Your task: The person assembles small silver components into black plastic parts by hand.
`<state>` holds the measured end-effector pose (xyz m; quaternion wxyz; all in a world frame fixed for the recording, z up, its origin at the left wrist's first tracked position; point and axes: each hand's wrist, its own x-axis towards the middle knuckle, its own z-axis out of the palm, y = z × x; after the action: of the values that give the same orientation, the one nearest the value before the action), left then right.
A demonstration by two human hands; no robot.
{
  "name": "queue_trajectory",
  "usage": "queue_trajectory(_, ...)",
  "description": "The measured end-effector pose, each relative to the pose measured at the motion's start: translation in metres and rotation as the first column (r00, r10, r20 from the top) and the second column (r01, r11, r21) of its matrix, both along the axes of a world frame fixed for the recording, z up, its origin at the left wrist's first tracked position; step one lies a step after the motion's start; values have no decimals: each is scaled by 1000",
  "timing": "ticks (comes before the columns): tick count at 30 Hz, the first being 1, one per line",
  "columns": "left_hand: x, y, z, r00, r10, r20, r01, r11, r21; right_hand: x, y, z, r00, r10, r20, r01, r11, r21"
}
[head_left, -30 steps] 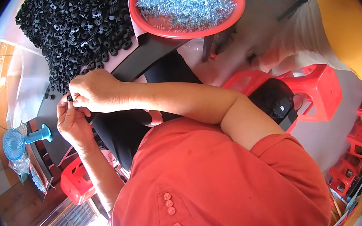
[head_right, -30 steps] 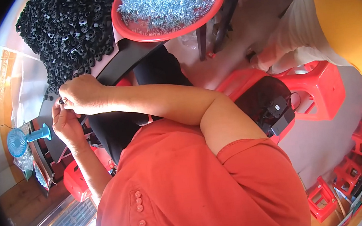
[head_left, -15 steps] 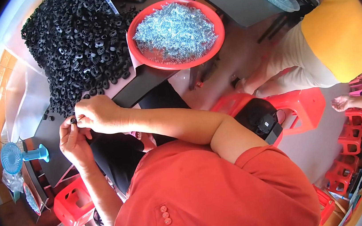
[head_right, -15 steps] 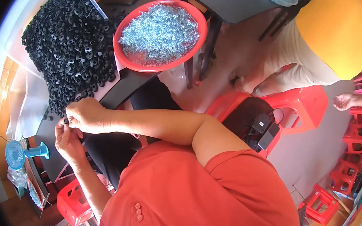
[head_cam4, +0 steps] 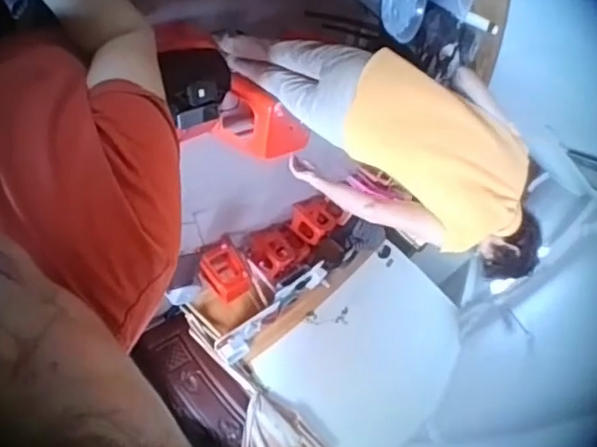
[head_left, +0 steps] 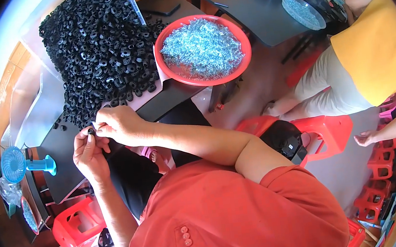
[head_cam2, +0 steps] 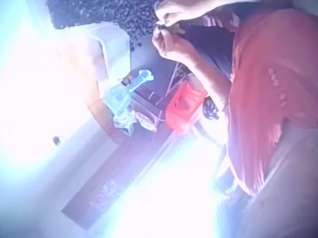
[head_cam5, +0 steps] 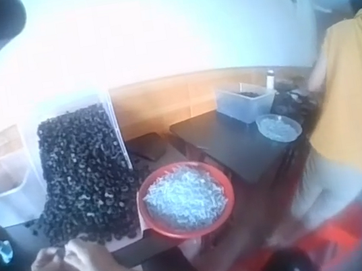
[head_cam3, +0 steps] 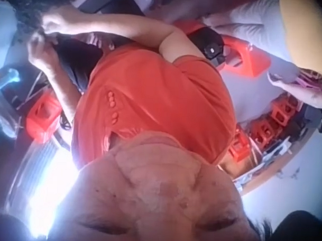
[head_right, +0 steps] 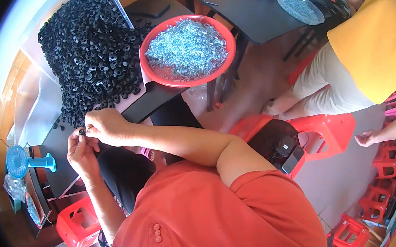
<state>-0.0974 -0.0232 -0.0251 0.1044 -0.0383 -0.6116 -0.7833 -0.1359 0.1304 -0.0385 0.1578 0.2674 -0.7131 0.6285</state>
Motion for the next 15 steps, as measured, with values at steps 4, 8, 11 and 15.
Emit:
queue_trajectory(4,0,1,1,1000,0,1,0,1000,20,1,2,2,1000,4,-12,-4,1000,7)
queue_trajectory(8,0,2,1,1000,-17,-2,17,1000,22,2,2,1,1000,-12,-28,12,1000,-1)
queue_trajectory(11,-1,5,2,1000,-10,-1,10,1000,20,0,3,0,1000,-14,-25,14,1000,-2)
queue_trajectory(15,0,0,0,1000,5,6,-5,1000,27,2,2,3,1000,23,10,-23,1000,4)
